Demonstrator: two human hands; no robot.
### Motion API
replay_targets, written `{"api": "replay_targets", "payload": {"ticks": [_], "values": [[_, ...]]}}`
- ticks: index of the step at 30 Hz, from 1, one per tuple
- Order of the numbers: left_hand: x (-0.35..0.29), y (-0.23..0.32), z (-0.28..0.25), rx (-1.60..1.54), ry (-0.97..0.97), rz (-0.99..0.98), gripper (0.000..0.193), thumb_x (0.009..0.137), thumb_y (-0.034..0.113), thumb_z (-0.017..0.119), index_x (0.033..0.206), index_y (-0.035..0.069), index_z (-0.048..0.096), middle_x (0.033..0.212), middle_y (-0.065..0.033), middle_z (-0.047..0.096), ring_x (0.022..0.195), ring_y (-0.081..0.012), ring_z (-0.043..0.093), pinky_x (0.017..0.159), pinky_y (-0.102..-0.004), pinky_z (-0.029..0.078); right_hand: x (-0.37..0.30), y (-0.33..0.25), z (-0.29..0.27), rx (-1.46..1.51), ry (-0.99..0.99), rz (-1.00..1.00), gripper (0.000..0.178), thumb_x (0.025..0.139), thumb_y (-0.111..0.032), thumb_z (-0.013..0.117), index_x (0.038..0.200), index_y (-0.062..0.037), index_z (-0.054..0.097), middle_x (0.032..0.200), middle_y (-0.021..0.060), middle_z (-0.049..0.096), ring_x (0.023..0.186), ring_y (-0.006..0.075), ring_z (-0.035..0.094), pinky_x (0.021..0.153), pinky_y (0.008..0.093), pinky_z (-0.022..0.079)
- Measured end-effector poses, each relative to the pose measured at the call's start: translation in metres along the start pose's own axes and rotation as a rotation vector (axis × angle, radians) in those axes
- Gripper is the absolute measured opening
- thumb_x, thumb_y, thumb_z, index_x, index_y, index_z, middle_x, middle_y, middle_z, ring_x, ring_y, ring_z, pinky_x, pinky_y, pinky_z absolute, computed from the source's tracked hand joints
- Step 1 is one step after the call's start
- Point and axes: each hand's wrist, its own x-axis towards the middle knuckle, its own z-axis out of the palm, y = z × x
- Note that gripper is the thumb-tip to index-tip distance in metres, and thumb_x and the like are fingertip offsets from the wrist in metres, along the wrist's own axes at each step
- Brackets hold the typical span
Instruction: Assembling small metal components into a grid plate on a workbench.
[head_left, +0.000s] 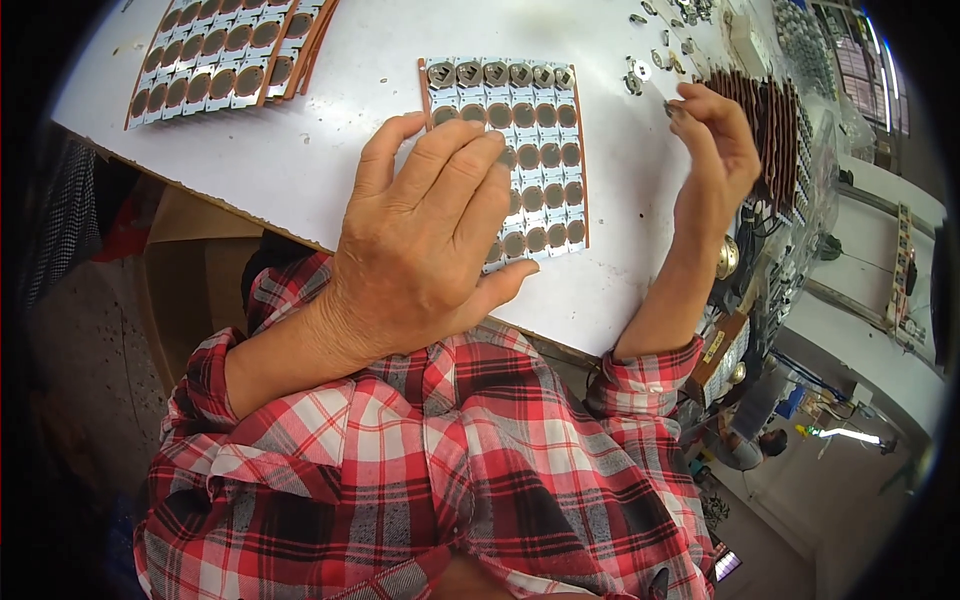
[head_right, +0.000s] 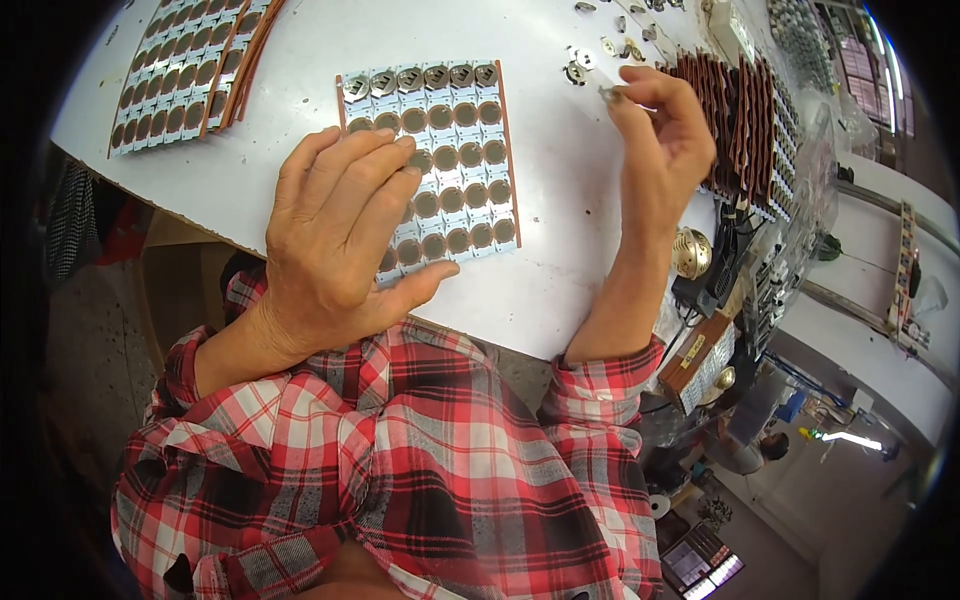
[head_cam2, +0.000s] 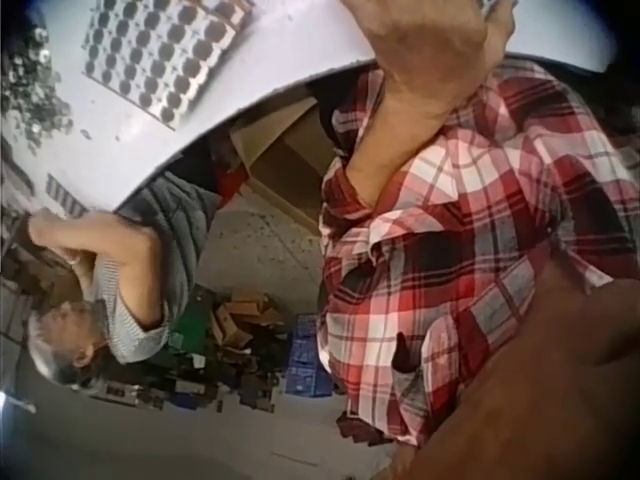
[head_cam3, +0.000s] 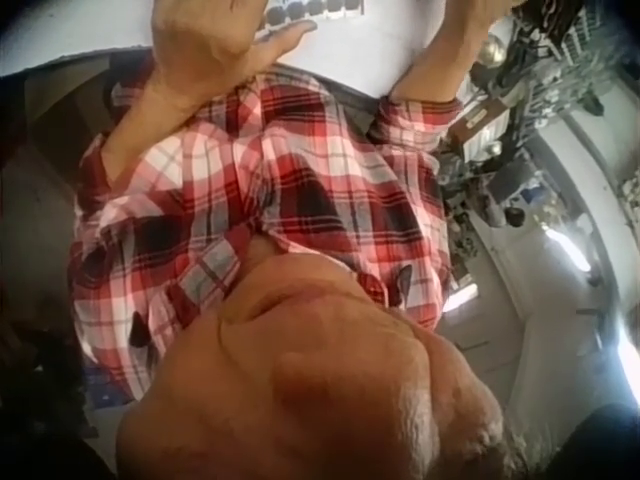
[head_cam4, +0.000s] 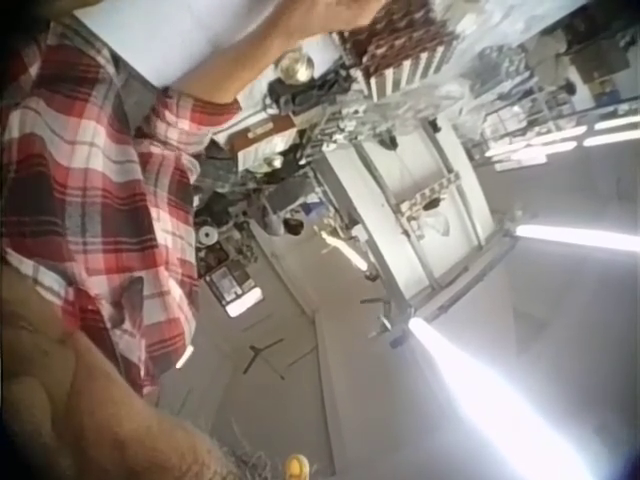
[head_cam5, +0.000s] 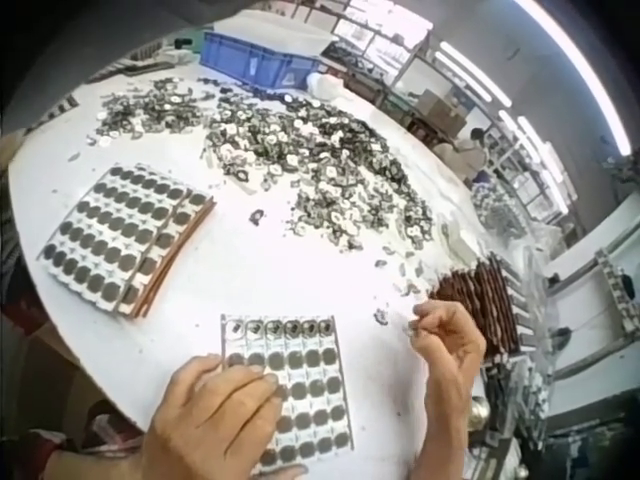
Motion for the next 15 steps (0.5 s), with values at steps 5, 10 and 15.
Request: {"api": "replay_targets", "payload": {"ticks": [5,10,15], "values": [[0.001,0.000,0.000,0.010,-0.001,0.007,0.066,0.060,0.033,0.089,0.111,-0.003,0.067,0.120,-0.0182,0.066,0.119,-0.0360,0.061,0.107,-0.0544,0.044,0.001,-0.010,-0.011,0.392,0.069,-0.041,0.024,0.081,0.009,0.059,0.104,0.0016,0.064,0.118,0.0194,0.070,0.099,0.0254,0.070,0.093,0.0376,0.053],[0.002,-0.001,-0.001,0.001,0.001,0.010,0.064,0.061,0.032,0.090,0.110,-0.004,0.068,0.119,-0.0190,0.067,0.118,-0.0366,0.062,0.106,-0.0532,0.045,-0.001,-0.002,-0.005,-0.044,0.140,-0.114,0.018,0.085,0.009,0.066,0.100,0.0005,0.068,0.101,0.0100,0.073,0.090,0.0156,0.070,0.085,0.0275,0.055],[0.004,-0.001,-0.001,0.016,-0.006,0.021,0.063,0.063,0.032,0.090,0.110,-0.004,0.068,0.120,-0.0192,0.067,0.118,-0.0366,0.062,0.106,-0.0529,0.045,-0.002,0.008,0.009,-0.269,-0.027,-0.098,0.023,0.093,-0.003,0.072,0.116,-0.0055,0.075,0.098,0.0037,0.074,0.086,0.0106,0.068,0.078,0.0249,0.055]]}}
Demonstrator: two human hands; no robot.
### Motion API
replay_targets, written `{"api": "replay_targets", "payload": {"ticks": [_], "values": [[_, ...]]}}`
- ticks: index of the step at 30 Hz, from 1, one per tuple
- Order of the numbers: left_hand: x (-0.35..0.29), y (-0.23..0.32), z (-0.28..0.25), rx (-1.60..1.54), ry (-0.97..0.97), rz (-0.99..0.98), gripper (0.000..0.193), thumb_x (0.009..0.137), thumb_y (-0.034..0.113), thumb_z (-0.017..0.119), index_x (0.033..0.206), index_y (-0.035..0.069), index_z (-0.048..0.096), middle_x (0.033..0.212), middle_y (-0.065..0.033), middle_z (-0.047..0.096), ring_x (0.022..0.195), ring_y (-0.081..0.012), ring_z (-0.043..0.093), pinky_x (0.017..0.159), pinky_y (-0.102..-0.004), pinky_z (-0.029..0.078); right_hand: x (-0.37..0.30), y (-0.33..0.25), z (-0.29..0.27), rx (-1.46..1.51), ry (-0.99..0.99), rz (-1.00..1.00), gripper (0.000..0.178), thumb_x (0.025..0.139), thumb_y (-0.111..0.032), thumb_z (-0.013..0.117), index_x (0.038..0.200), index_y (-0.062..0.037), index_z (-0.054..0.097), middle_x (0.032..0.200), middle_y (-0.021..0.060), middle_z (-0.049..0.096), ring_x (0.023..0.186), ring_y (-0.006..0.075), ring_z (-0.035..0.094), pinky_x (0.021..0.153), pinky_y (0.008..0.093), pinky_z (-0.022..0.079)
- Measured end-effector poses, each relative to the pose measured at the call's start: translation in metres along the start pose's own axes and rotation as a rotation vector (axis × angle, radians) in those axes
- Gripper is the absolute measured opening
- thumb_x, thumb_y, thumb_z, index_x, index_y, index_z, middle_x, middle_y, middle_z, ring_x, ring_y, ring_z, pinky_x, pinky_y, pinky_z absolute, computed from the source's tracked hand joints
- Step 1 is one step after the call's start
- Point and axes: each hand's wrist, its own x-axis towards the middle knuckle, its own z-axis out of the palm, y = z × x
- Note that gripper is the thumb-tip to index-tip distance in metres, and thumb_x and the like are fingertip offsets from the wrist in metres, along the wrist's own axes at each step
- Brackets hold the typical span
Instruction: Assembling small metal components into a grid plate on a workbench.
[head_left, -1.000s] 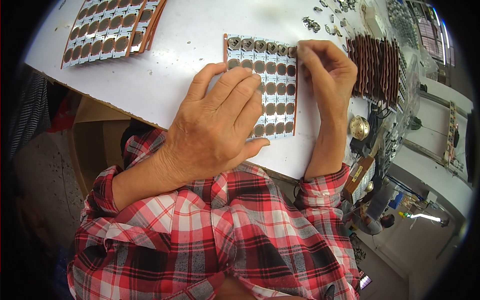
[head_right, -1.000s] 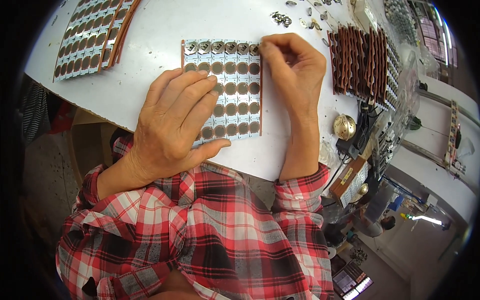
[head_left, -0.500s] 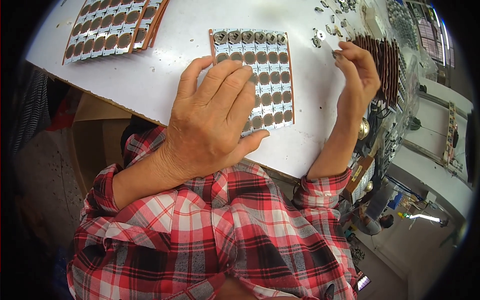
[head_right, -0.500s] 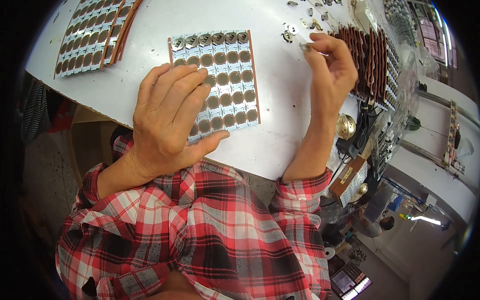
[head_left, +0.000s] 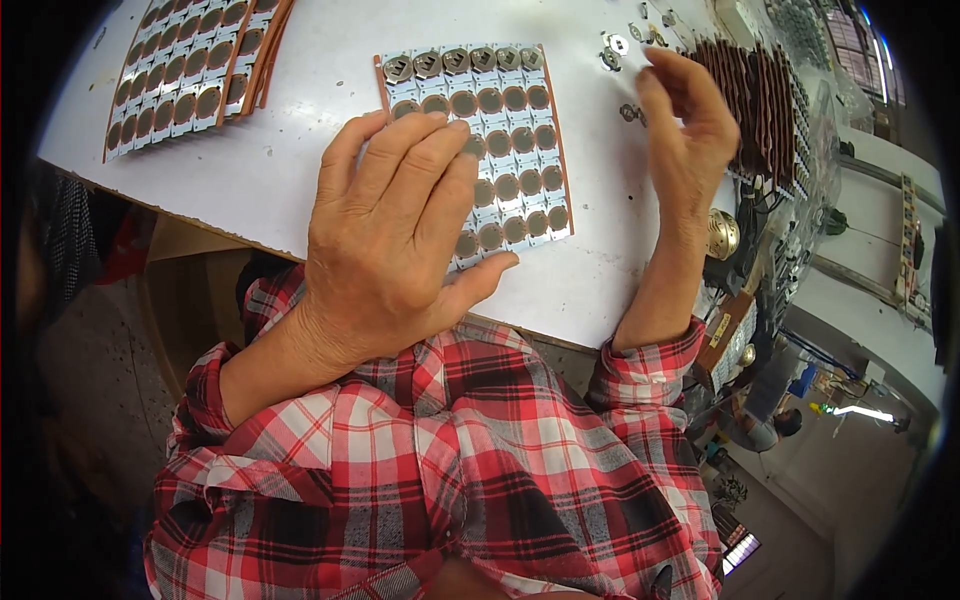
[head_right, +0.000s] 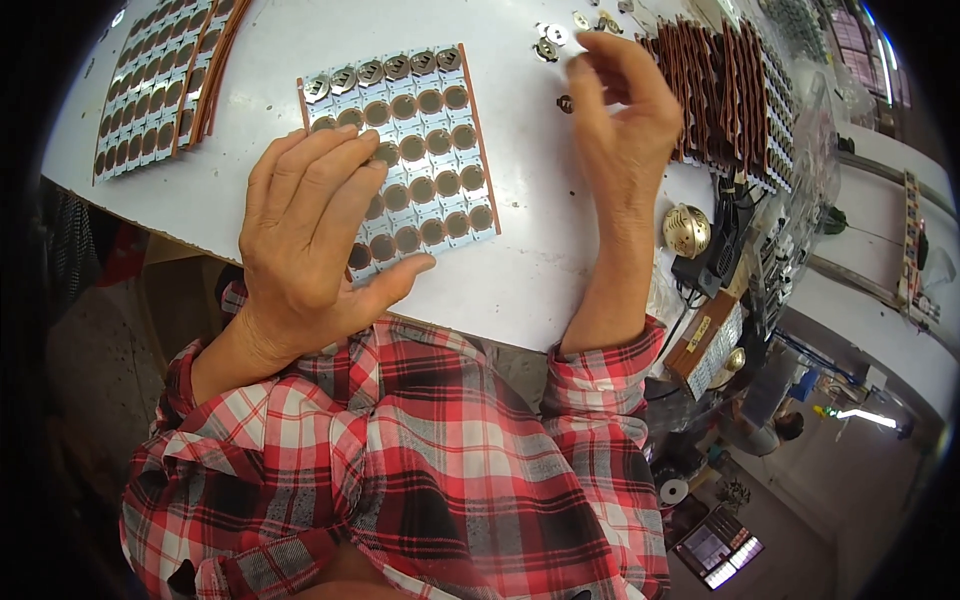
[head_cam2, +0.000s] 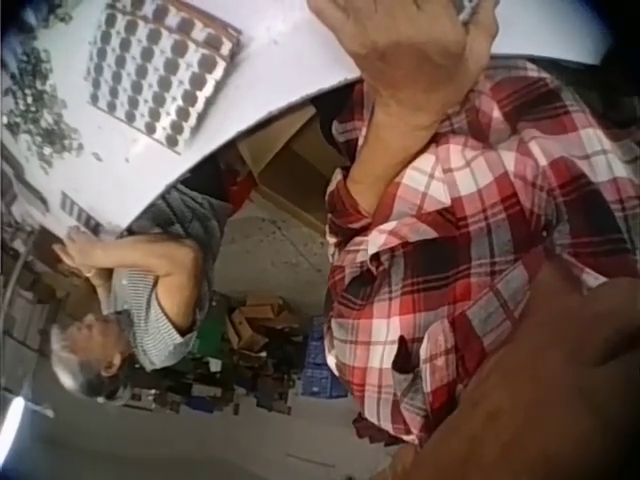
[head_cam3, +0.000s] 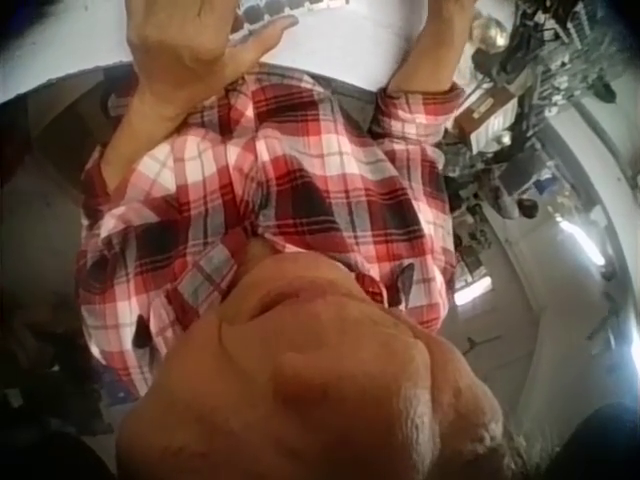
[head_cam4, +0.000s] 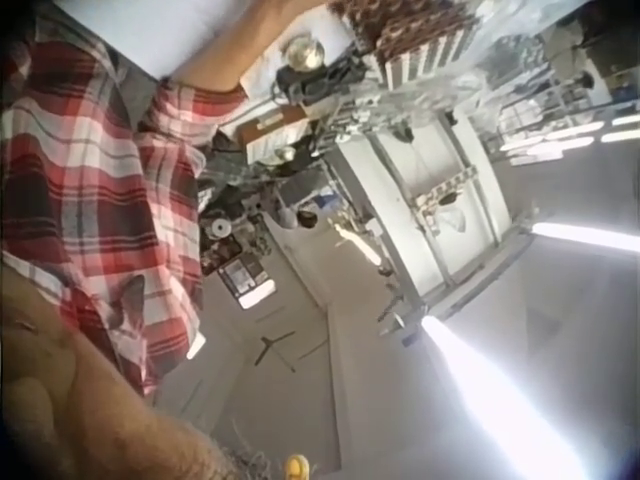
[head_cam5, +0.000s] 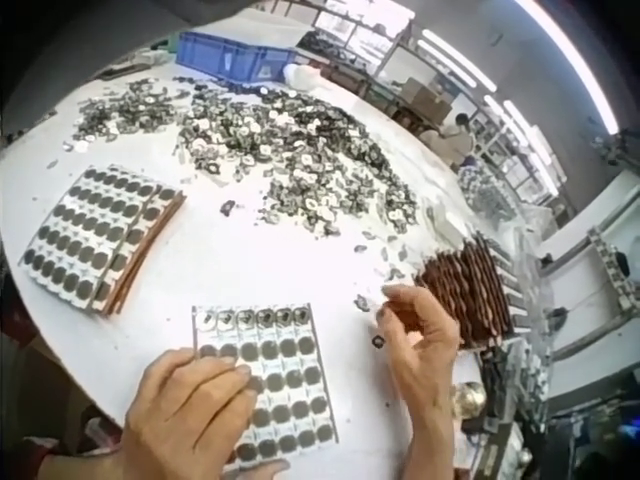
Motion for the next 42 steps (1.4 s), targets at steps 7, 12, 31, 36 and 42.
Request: {"api": "replay_targets", "payload": {"ticks": [7,12,31,36,42], "values": [[-0.001,0.000,-0.001,-0.009,0.004,-0.001,0.063,0.064,0.031,0.089,0.110,-0.005,0.067,0.119,-0.0197,0.067,0.118,-0.0375,0.061,0.105,-0.0535,0.045,0.002,-0.001,0.010,-0.175,-0.117,-0.084,0.024,0.093,-0.004,0.073,0.117,-0.0081,0.075,0.096,0.0015,0.071,0.087,0.0098,0.065,0.080,0.0234,0.051],[-0.001,-0.001,-0.001,-0.019,0.007,0.003,0.063,0.064,0.032,0.089,0.110,-0.005,0.067,0.120,-0.0202,0.066,0.119,-0.0381,0.061,0.104,-0.0535,0.045,-0.001,-0.017,0.000,0.414,0.047,0.130,0.022,0.092,0.002,0.065,0.114,0.0042,0.070,0.092,0.0039,0.069,0.084,0.0104,0.064,0.077,0.0250,0.052],[-0.008,-0.016,0.004,-0.285,0.260,-0.035,0.019,0.085,0.013,0.080,0.095,0.004,0.068,0.084,-0.0060,0.069,0.076,-0.0237,0.066,0.096,-0.0500,0.050,-0.034,-0.092,0.026,0.742,-0.653,0.294,0.025,0.090,0.006,0.069,0.115,0.0085,0.067,0.090,0.0053,0.068,0.077,0.0071,0.062,0.068,0.0197,0.050],[-0.009,-0.012,-0.003,-0.313,0.258,-0.079,0.027,0.076,0.015,0.085,0.094,0.004,0.068,0.090,-0.0078,0.070,0.081,-0.0249,0.066,0.096,-0.0506,0.050,-0.031,-0.090,0.021,0.718,-0.633,0.268,0.018,0.091,0.007,0.069,0.109,0.0065,0.072,0.088,0.0058,0.071,0.072,0.0067,0.064,0.062,0.0189,0.051],[-0.014,-0.013,-0.013,-0.126,-0.016,0.113,0.059,0.060,0.037,0.080,0.104,-0.003,0.072,0.112,-0.0130,0.069,0.105,-0.0297,0.065,0.092,-0.0486,0.051,-0.029,-0.080,0.035,0.578,-0.368,0.352,0.017,0.090,-0.001,0.075,0.107,0.0030,0.072,0.088,0.0065,0.071,0.065,0.0093,0.063,0.053,0.0217,0.051]]}}
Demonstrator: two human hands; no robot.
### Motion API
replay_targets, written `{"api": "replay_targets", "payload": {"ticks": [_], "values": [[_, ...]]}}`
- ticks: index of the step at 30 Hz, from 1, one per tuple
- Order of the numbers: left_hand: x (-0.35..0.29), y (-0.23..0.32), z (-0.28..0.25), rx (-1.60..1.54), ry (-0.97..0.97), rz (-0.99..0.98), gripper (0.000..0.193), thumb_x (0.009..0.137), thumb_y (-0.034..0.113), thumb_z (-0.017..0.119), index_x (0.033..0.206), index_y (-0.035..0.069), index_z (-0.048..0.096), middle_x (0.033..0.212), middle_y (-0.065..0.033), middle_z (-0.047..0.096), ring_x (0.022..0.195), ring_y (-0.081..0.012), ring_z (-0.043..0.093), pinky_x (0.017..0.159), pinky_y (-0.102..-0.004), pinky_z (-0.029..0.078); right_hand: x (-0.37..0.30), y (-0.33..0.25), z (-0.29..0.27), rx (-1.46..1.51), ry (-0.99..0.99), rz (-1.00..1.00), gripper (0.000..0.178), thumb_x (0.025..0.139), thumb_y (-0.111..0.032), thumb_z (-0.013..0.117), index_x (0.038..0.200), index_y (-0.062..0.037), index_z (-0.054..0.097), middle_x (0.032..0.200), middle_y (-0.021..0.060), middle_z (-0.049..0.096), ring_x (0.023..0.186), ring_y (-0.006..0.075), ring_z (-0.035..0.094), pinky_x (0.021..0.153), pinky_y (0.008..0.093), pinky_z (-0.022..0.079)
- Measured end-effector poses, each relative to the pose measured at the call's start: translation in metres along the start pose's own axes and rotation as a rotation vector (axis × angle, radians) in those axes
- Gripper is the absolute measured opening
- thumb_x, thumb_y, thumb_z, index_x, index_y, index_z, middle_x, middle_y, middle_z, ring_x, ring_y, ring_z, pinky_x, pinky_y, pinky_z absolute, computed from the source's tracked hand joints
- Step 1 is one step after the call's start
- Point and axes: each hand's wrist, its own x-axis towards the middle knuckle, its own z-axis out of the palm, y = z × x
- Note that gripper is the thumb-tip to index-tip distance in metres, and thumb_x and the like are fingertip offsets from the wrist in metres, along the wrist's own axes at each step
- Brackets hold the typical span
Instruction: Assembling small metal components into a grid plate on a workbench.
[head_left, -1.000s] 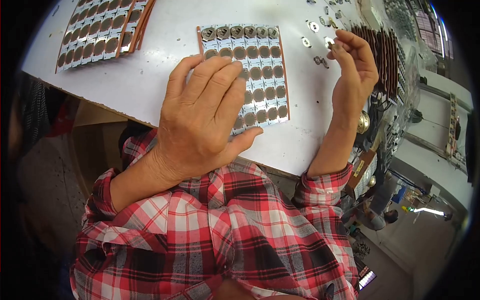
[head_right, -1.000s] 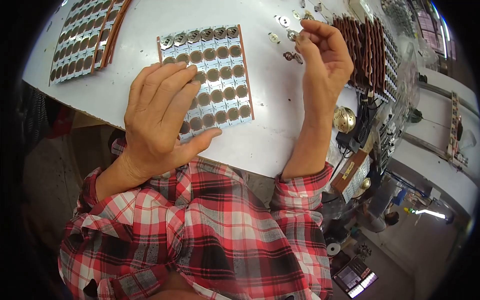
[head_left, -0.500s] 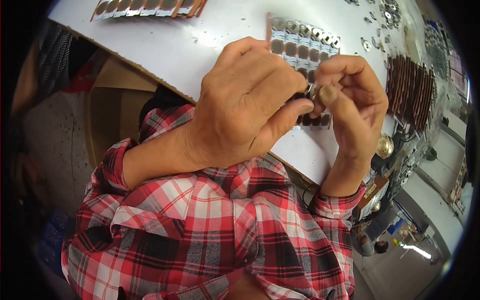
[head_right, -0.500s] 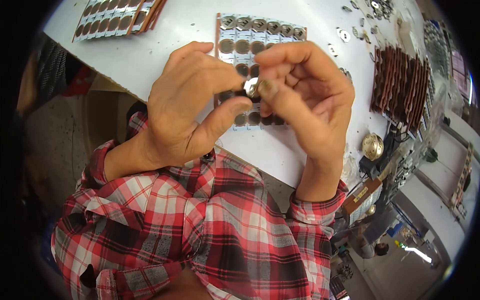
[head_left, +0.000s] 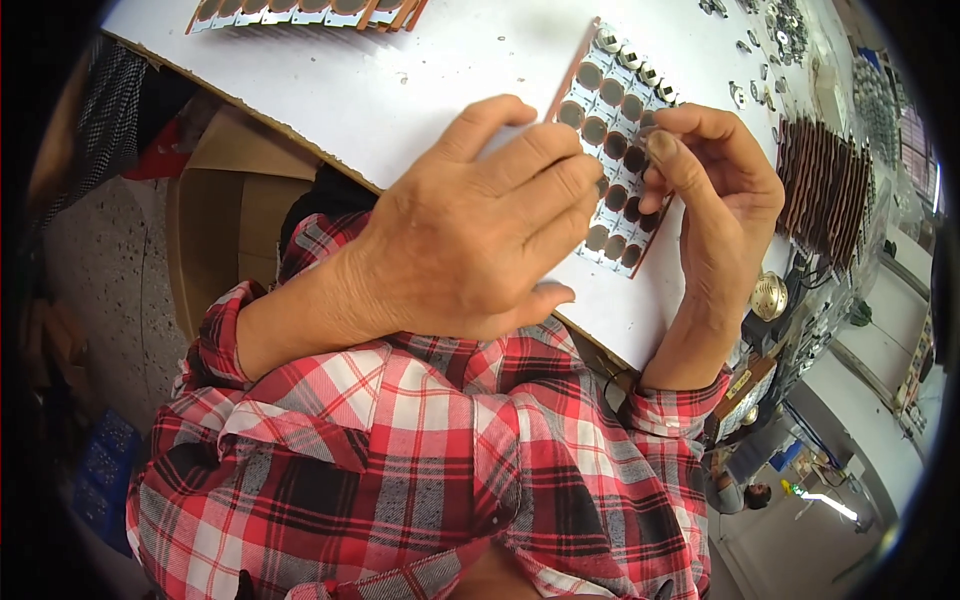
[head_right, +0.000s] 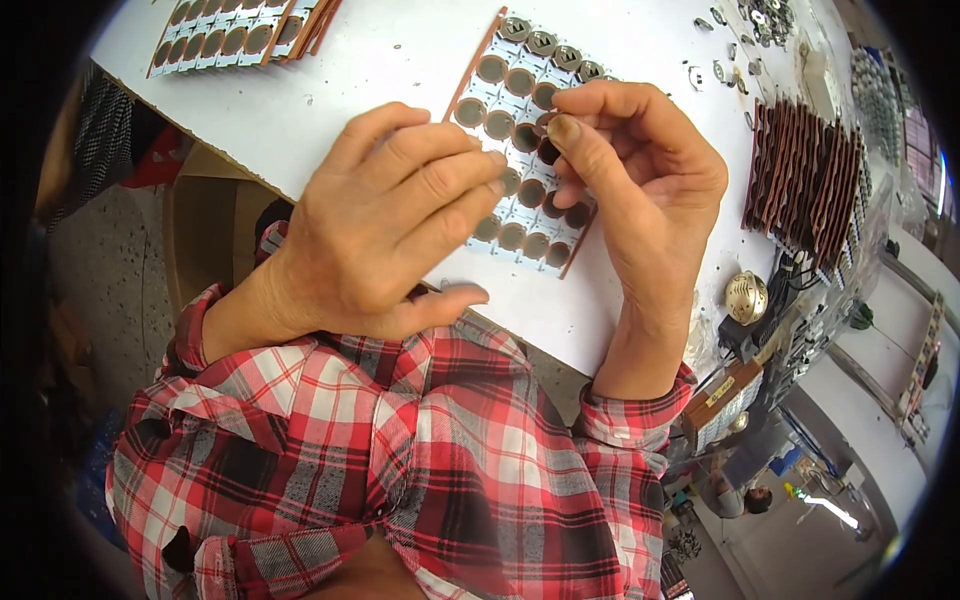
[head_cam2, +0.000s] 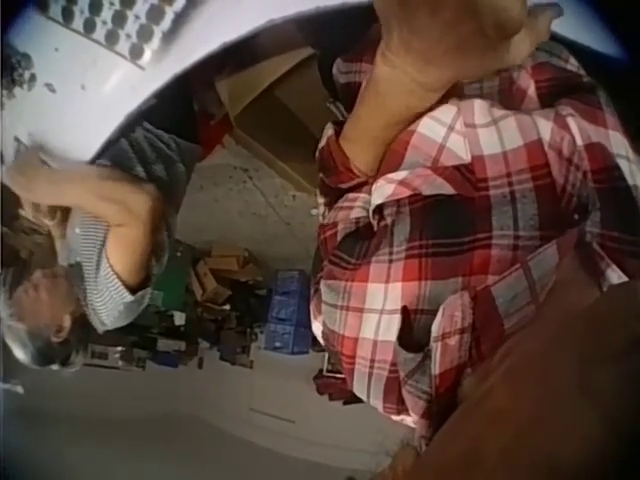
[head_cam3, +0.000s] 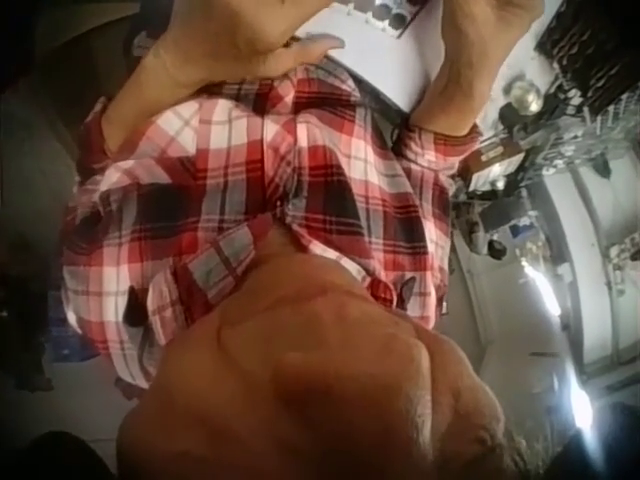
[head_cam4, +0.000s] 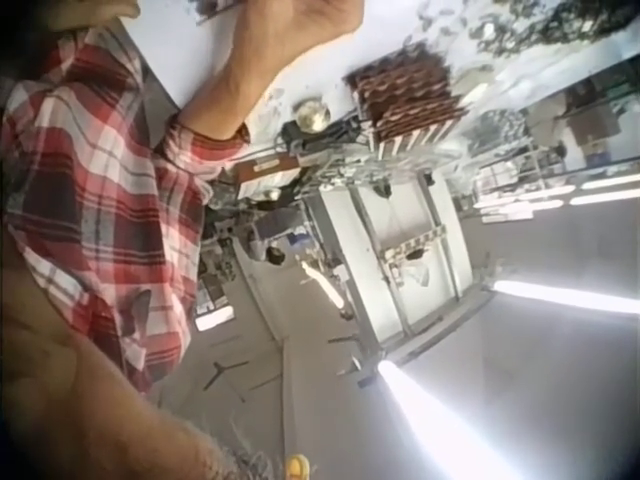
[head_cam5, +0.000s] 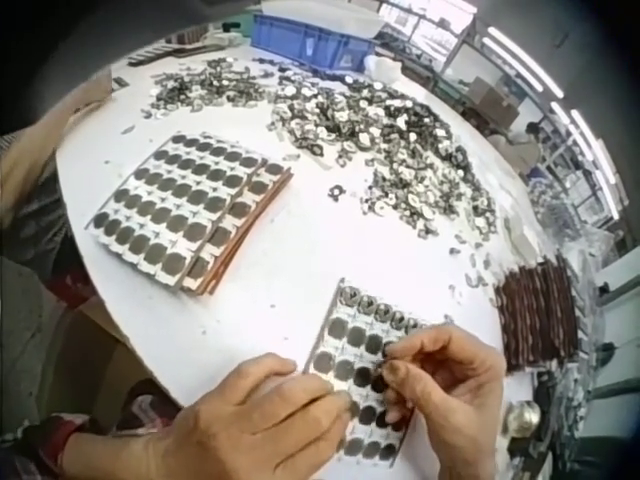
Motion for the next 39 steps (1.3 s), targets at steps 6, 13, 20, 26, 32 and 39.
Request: {"api": "replay_targets", "payload": {"ticks": [6,13,20,26,32,39], "values": [[-0.007,0.013,0.023,0.046,0.027,0.063,0.054,0.058,0.033,0.075,0.099,-0.002,0.073,0.109,-0.0120,0.069,0.102,-0.0276,0.065,0.085,-0.0441,0.051,0.000,-0.003,0.018,-0.075,0.026,-0.036,0.017,0.091,0.000,0.076,0.107,0.0018,0.073,0.084,0.0029,0.072,0.063,0.0057,0.062,0.050,0.0176,0.048],[-0.012,0.012,0.036,0.037,0.171,0.108,0.040,0.065,0.025,0.074,0.095,-0.001,0.075,0.107,-0.0101,0.071,0.105,-0.0259,0.065,0.085,-0.0420,0.052,-0.001,0.003,0.026,-0.177,-0.046,-0.114,0.014,0.091,0.000,0.077,0.104,0.0004,0.073,0.081,-0.0008,0.072,0.063,0.0013,0.059,0.051,0.0146,0.042],[-0.009,0.017,0.028,0.011,0.042,0.092,0.028,0.067,0.014,0.076,0.091,0.001,0.077,0.099,-0.0076,0.072,0.101,-0.0231,0.067,0.088,-0.0436,0.053,-0.004,-0.002,0.024,-0.241,-0.054,-0.097,0.014,0.091,0.000,0.076,0.104,0.0009,0.073,0.082,-0.0005,0.072,0.063,0.0005,0.059,0.051,0.0150,0.042],[-0.007,0.016,0.029,0.011,0.055,0.102,0.018,0.068,0.014,0.077,0.081,0.001,0.074,0.090,-0.0049,0.069,0.098,-0.0216,0.067,0.101,-0.0539,0.053,-0.003,-0.003,0.029,-0.191,0.056,-0.022,0.009,0.089,0.006,0.074,0.097,0.0040,0.072,0.085,0.0026,0.072,0.071,0.0037,0.064,0.062,0.0154,0.050],[-0.006,0.016,0.041,0.028,0.184,0.111,0.012,0.070,0.017,0.066,0.066,0.005,0.067,0.075,-0.0029,0.053,0.087,-0.0203,0.057,0.102,-0.0547,0.049,-0.004,-0.001,0.029,-0.224,0.022,-0.052,0.008,0.089,0.006,0.073,0.096,0.0040,0.072,0.083,0.0028,0.072,0.071,0.0043,0.066,0.062,0.0159,0.051],[-0.005,0.017,0.030,-0.001,0.064,0.085,0.013,0.068,0.013,0.076,0.076,0.004,0.072,0.088,-0.0034,0.067,0.096,-0.0207,0.065,0.102,-0.0576,0.053,-0.005,0.003,0.028,-0.303,-0.003,-0.122,0.007,0.087,0.005,0.074,0.093,0.0017,0.073,0.080,0.0005,0.071,0.069,0.0032,0.064,0.060,0.0171,0.048]]}}
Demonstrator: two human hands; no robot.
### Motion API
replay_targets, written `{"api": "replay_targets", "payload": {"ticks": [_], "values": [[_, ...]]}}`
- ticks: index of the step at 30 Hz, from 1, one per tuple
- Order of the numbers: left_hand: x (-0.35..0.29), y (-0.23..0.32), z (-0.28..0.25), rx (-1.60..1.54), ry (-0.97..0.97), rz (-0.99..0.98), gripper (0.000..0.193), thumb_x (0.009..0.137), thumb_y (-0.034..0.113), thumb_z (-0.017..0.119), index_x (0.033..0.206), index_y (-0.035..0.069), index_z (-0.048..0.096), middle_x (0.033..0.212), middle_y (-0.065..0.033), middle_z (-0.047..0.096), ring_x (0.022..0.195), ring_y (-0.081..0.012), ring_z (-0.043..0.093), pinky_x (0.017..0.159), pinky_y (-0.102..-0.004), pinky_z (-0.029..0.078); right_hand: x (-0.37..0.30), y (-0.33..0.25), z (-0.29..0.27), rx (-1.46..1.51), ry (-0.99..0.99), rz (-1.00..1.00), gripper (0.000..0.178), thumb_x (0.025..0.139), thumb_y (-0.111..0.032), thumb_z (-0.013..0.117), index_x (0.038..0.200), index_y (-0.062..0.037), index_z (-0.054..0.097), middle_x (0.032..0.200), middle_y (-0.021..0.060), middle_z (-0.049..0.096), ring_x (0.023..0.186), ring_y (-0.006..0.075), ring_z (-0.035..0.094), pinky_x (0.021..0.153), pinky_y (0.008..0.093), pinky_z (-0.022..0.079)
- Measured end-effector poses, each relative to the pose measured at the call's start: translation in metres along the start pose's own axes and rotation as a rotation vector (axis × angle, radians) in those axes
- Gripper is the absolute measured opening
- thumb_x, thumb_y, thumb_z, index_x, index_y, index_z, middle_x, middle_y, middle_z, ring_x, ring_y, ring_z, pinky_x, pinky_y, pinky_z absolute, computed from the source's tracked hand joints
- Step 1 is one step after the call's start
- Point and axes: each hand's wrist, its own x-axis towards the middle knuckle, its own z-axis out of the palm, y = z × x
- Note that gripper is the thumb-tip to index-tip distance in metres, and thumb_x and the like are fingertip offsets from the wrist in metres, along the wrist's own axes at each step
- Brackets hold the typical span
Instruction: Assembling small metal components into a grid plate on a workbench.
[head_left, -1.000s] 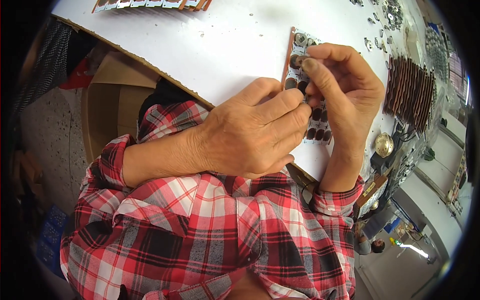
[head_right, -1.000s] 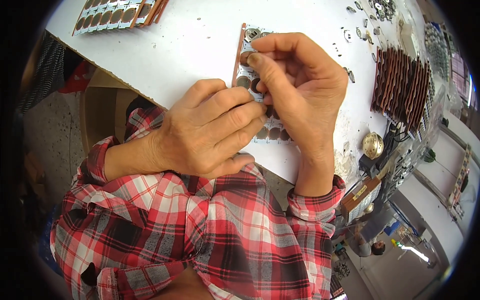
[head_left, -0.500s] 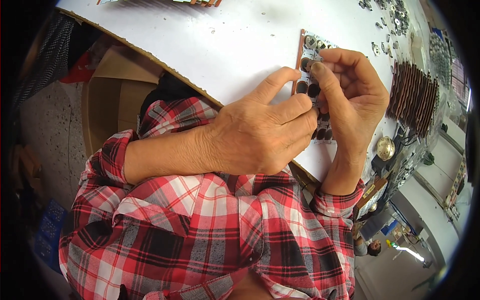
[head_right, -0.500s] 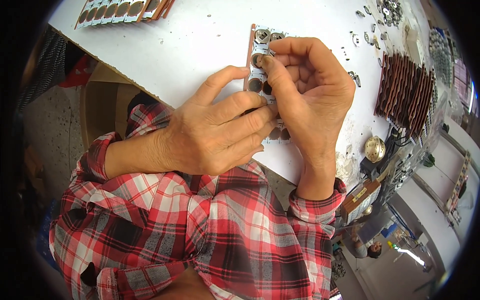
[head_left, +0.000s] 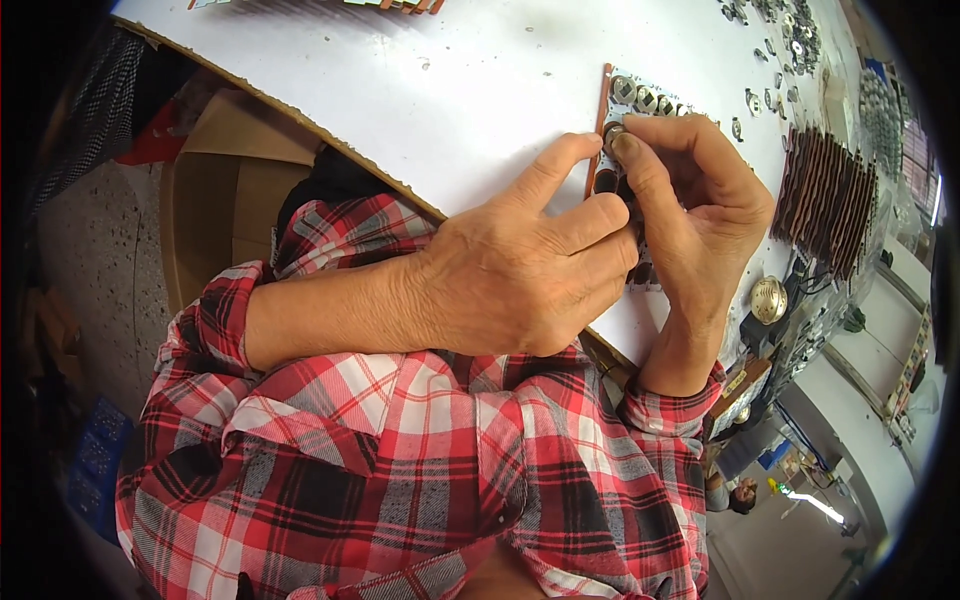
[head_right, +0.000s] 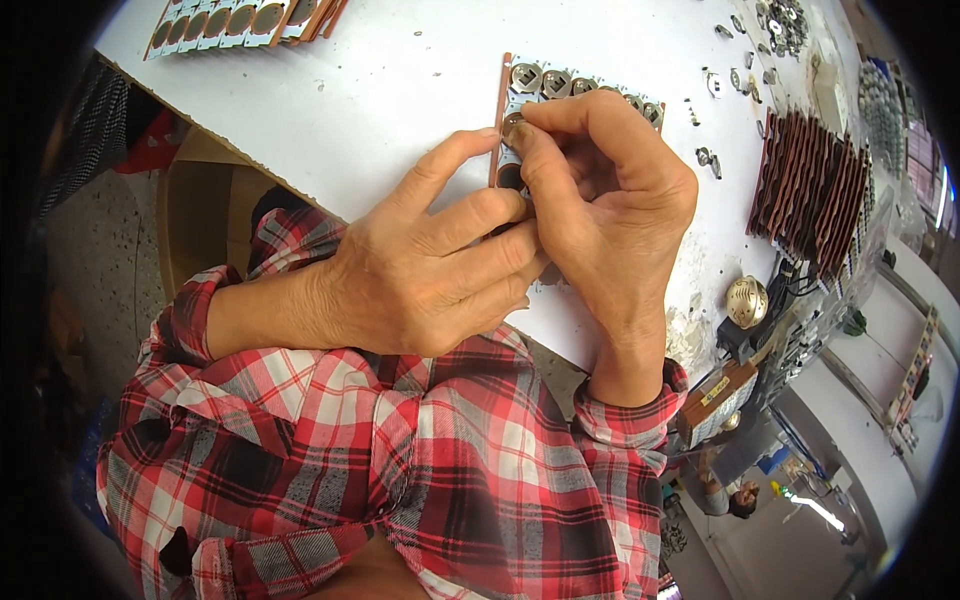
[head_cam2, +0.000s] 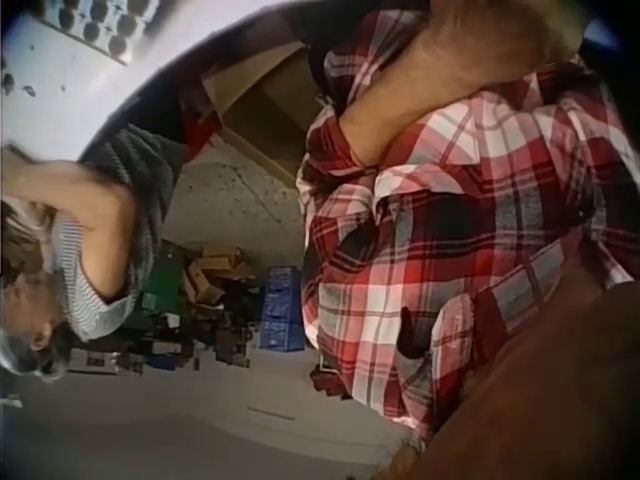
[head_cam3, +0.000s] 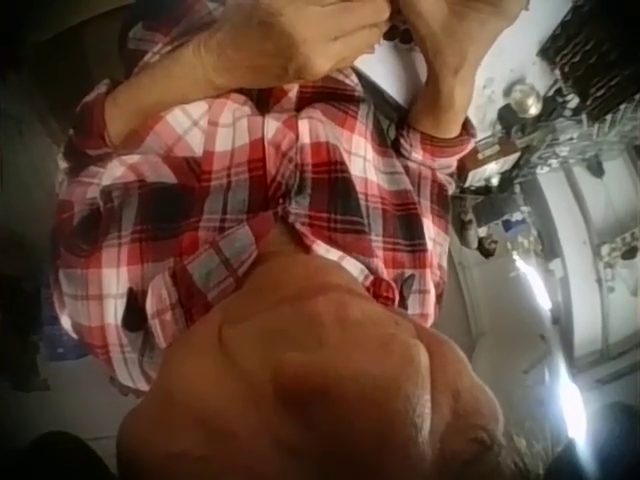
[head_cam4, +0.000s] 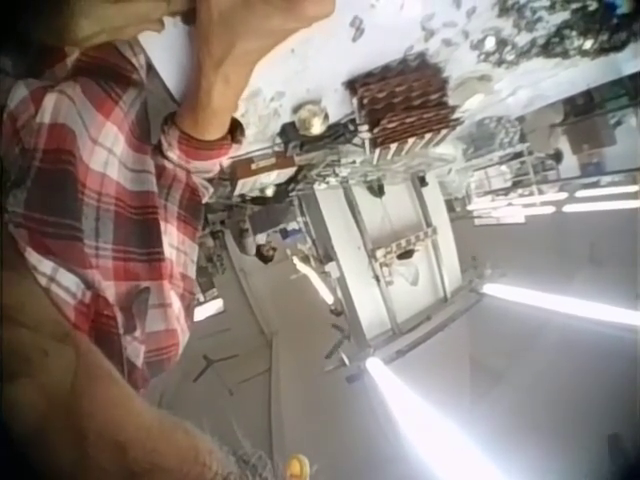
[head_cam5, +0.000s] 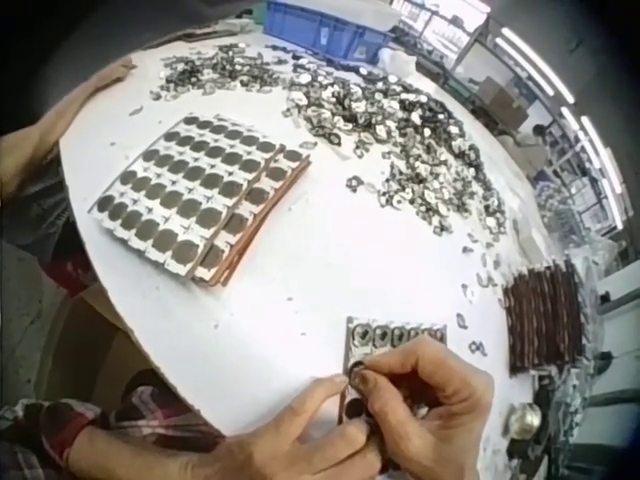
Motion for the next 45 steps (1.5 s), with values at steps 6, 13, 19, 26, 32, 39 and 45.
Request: {"api": "replay_targets", "payload": {"ticks": [6,13,19,26,32,39,45], "values": [[0.000,0.000,0.008,0.042,0.105,0.035,0.013,0.070,0.018,0.066,0.068,0.006,0.068,0.075,-0.0020,0.051,0.087,-0.0199,0.057,0.105,-0.0562,0.048,-0.001,-0.002,-0.003,-0.144,-0.026,-0.088,0.008,0.089,0.004,0.073,0.097,0.0031,0.073,0.079,0.0016,0.070,0.070,0.0048,0.064,0.063,0.0190,0.049],[0.001,-0.001,0.001,-0.008,0.015,0.022,0.018,0.064,0.013,0.075,0.078,0.001,0.073,0.088,-0.0051,0.068,0.094,-0.0227,0.065,0.099,-0.0578,0.054,0.002,0.002,-0.005,-0.147,-0.081,-0.136,0.010,0.090,0.003,0.072,0.100,0.0029,0.074,0.078,0.0029,0.071,0.068,0.0062,0.064,0.059,0.0209,0.049],[-0.004,-0.003,0.001,0.069,0.091,-0.018,0.035,0.063,0.023,0.078,0.089,0.001,0.077,0.097,-0.0075,0.072,0.091,-0.0220,0.067,0.098,-0.0544,0.052,0.012,0.015,-0.063,-0.107,0.313,0.000,0.015,0.092,-0.002,0.073,0.106,-0.0009,0.078,0.082,0.0013,0.073,0.065,0.0031,0.060,0.057,0.0170,0.044],[-0.003,-0.002,0.001,0.058,0.074,-0.043,0.034,0.066,0.024,0.078,0.091,0.001,0.077,0.099,-0.0081,0.072,0.091,-0.0226,0.066,0.100,-0.0543,0.051,0.020,0.050,-0.080,-0.392,0.275,-0.113,0.017,0.092,-0.007,0.075,0.108,-0.0028,0.079,0.089,-0.0012,0.072,0.078,0.0061,0.062,0.067,0.0206,0.046],[-0.002,-0.003,-0.001,0.068,0.066,-0.047,0.036,0.065,0.025,0.079,0.093,0.001,0.077,0.100,-0.0075,0.072,0.092,-0.0226,0.066,0.100,-0.0540,0.051,0.033,0.051,-0.064,-0.793,0.305,-0.221,0.013,0.093,-0.009,0.073,0.104,-0.0032,0.077,0.088,0.0047,0.073,0.076,0.0115,0.065,0.071,0.0257,0.051],[-0.005,-0.004,0.003,0.069,0.096,-0.016,0.038,0.060,0.023,0.081,0.092,0.003,0.077,0.099,-0.0052,0.070,0.094,-0.0209,0.066,0.100,-0.0514,0.052,0.028,0.048,-0.061,-0.378,0.316,-0.128,0.011,0.094,-0.010,0.072,0.097,0.0005,0.073,0.079,0.0018,0.068,0.070,0.0098,0.062,0.065,0.0241,0.050],[-0.006,-0.003,0.003,0.077,0.072,-0.031,0.039,0.057,0.023,0.079,0.090,0.003,0.076,0.098,-0.0047,0.070,0.094,-0.0202,0.065,0.101,-0.0497,0.052,0.015,0.007,-0.036,0.442,-0.015,0.136,0.013,0.098,-0.009,0.067,0.101,0.0029,0.071,0.077,0.0053,0.068,0.059,0.0081,0.061,0.049,0.0209,0.046]]}}
